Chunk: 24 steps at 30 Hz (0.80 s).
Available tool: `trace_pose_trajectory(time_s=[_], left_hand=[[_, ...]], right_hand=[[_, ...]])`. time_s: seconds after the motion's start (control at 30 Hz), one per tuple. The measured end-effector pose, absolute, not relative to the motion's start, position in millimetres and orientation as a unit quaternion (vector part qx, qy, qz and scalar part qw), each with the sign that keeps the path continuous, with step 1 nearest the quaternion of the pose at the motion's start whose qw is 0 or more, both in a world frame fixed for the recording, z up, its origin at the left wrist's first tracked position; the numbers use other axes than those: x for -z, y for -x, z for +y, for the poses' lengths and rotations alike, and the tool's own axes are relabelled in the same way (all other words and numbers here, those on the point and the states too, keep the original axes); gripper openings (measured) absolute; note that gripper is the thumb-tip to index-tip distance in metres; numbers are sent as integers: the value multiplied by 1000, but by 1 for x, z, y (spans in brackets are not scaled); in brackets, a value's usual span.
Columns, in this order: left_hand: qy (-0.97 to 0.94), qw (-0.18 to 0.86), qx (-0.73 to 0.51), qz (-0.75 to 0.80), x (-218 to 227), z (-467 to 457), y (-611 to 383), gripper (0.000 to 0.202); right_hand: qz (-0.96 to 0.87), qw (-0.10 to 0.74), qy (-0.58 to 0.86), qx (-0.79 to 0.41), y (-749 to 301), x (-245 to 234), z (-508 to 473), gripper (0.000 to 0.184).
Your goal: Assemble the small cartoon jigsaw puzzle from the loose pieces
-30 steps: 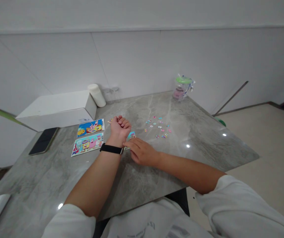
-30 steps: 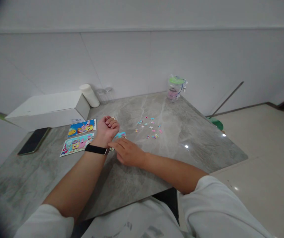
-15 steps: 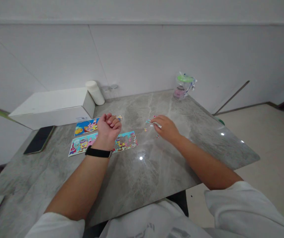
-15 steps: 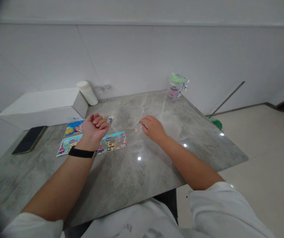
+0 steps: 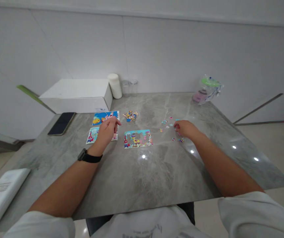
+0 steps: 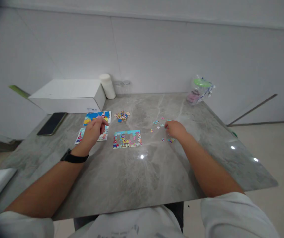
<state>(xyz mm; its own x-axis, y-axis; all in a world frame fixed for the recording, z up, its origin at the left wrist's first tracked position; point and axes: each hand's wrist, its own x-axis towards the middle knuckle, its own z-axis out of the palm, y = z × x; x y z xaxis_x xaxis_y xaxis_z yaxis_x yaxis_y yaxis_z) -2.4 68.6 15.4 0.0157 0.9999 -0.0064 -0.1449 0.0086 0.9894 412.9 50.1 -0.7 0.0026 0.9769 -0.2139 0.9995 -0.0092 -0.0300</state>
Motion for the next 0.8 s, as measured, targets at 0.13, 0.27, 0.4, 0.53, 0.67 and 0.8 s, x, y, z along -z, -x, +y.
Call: trace_pose_trajectory(time_s=[0.13,0.27,0.4,0.53,0.67,0.8], left_hand=[[-496,493,-526,484,2,67,14,40],[-637,373,-462,491,16,66,14,45],[-705,314,-397,496,19,63,11,49],[-721,309,-377,493,19,63,8,51],[-731,291,-382,485,22,65,7,48],[-752,278,-373,468,24,66,6,40]], right_hand=[[682,116,-716,97,-413,-4,63,33],[679,157,-707,119,-410,-10,72,26],[675,171,-705,136,-409,-13,73,23],[686,150,-700,127,-413,-21,75,14],[705,62,-689,157,-401,-45,89,12],[746,-95,-635,175,-351,-74,98,17]])
